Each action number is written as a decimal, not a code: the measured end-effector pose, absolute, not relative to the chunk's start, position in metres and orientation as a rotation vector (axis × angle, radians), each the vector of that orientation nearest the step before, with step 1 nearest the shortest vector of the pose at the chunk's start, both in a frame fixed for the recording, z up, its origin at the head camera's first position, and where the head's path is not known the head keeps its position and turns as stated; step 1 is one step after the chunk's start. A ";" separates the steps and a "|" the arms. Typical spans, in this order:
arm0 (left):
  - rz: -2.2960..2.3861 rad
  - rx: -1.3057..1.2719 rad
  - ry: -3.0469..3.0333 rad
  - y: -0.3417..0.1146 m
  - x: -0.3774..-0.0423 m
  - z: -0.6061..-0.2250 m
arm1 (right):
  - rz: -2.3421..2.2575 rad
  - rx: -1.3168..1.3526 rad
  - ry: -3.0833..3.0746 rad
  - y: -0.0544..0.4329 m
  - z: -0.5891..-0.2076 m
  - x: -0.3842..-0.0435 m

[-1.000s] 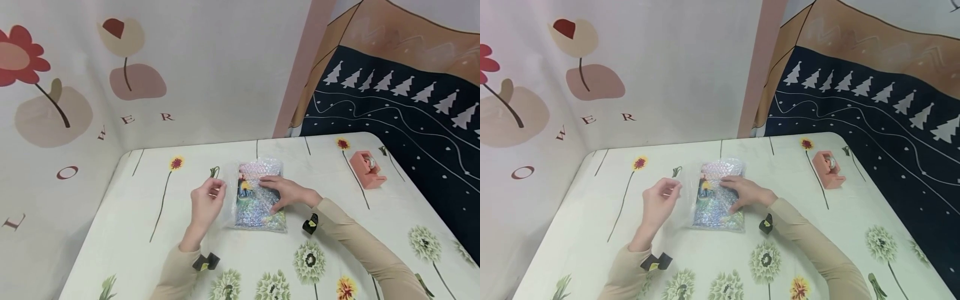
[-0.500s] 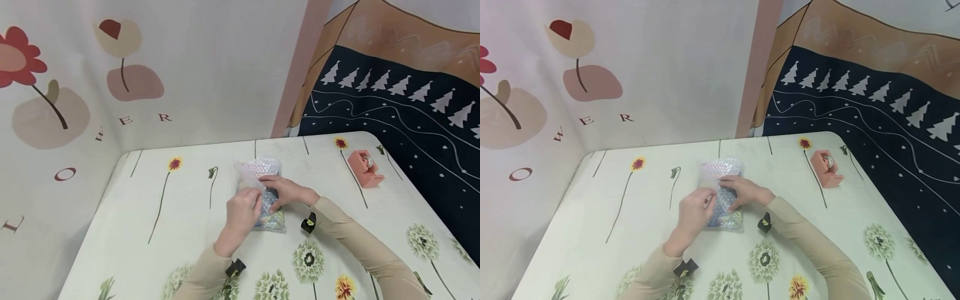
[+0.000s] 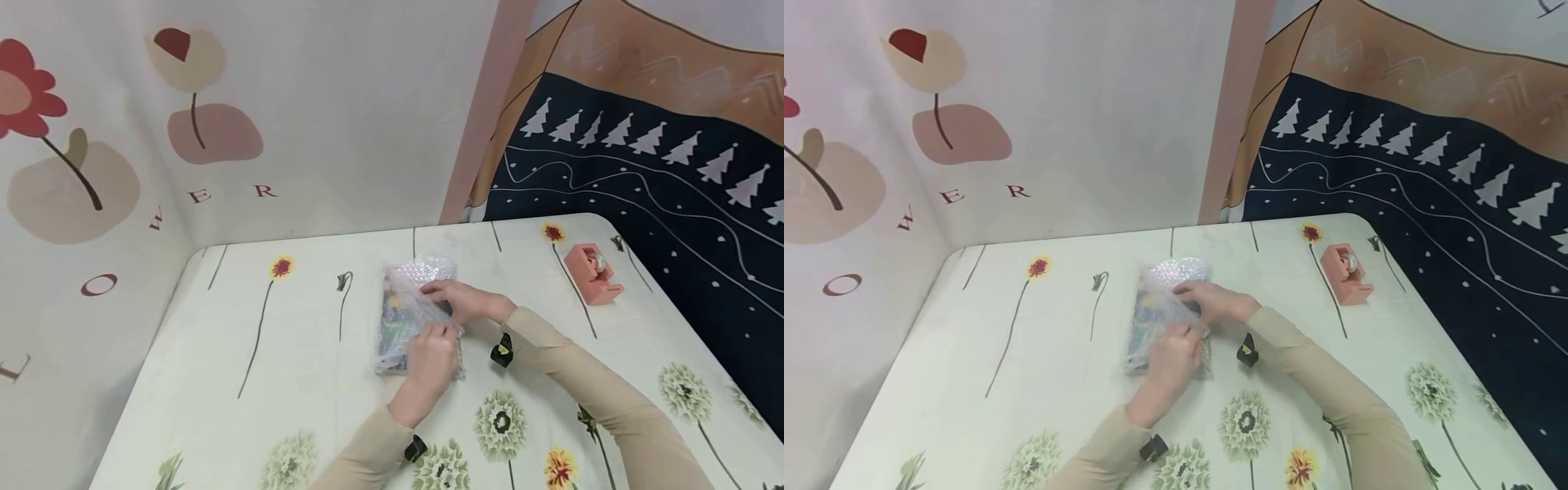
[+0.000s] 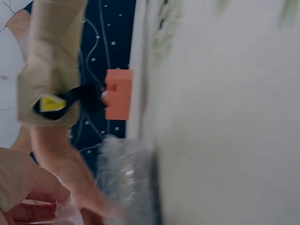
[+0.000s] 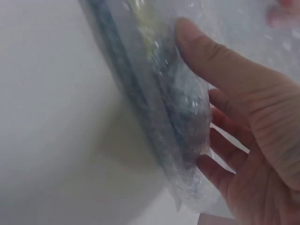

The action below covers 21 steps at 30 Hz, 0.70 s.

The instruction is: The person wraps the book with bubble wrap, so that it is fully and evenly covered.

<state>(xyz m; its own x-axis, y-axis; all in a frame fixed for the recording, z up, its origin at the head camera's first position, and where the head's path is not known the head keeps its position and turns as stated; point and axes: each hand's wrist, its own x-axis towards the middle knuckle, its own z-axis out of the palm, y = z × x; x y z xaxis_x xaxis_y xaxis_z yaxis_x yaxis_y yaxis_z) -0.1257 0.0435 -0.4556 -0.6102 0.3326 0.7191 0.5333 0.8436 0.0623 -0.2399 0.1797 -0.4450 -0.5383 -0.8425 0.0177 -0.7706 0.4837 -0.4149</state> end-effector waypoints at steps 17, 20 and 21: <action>-0.159 -0.599 -2.549 0.054 -0.122 -0.471 | -0.900 -1.162 2.336 0.190 -0.442 -0.259; -0.134 -0.587 -2.576 0.056 -0.120 -0.471 | -0.960 -1.164 2.335 0.192 -0.450 -0.260; -0.123 -0.583 -2.580 0.056 -0.120 -0.471 | -0.980 -1.153 2.328 0.192 -0.452 -0.259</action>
